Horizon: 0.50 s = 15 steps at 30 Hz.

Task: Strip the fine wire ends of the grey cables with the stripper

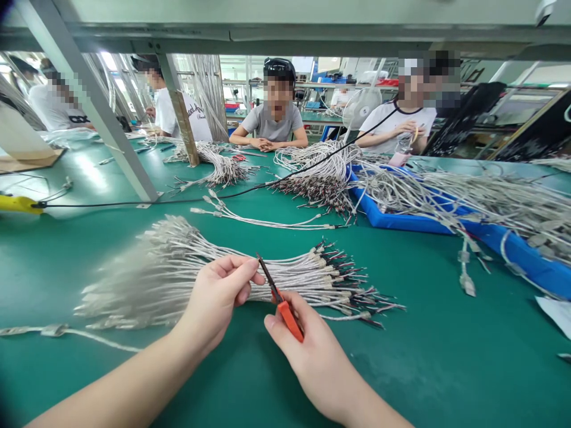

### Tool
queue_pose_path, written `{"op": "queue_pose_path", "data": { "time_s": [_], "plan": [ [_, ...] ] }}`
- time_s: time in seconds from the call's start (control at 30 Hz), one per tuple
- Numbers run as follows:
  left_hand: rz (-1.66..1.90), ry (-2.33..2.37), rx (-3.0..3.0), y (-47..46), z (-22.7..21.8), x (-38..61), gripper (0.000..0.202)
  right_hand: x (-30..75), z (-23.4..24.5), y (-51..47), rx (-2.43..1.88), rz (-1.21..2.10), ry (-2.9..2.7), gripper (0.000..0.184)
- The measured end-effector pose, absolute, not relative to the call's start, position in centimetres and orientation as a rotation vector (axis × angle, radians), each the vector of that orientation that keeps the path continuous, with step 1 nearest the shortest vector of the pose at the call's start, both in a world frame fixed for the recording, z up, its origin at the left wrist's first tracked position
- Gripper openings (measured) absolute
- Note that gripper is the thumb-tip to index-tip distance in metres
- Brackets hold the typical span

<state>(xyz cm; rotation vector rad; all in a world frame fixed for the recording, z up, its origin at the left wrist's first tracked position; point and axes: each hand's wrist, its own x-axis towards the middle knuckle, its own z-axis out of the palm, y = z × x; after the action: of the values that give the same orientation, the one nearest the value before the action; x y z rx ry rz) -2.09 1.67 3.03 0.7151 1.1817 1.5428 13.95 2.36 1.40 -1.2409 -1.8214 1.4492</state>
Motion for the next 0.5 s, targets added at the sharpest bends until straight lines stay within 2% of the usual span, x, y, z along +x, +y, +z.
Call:
{"op": "queue_pose_path", "data": {
  "time_s": [0.5],
  "plan": [
    [1.522,1.2,0.738,1.73,2.97,-2.18,0.023,14.11,1.42,2.72,-1.223,1.433,-1.855,0.025]
  ]
}}
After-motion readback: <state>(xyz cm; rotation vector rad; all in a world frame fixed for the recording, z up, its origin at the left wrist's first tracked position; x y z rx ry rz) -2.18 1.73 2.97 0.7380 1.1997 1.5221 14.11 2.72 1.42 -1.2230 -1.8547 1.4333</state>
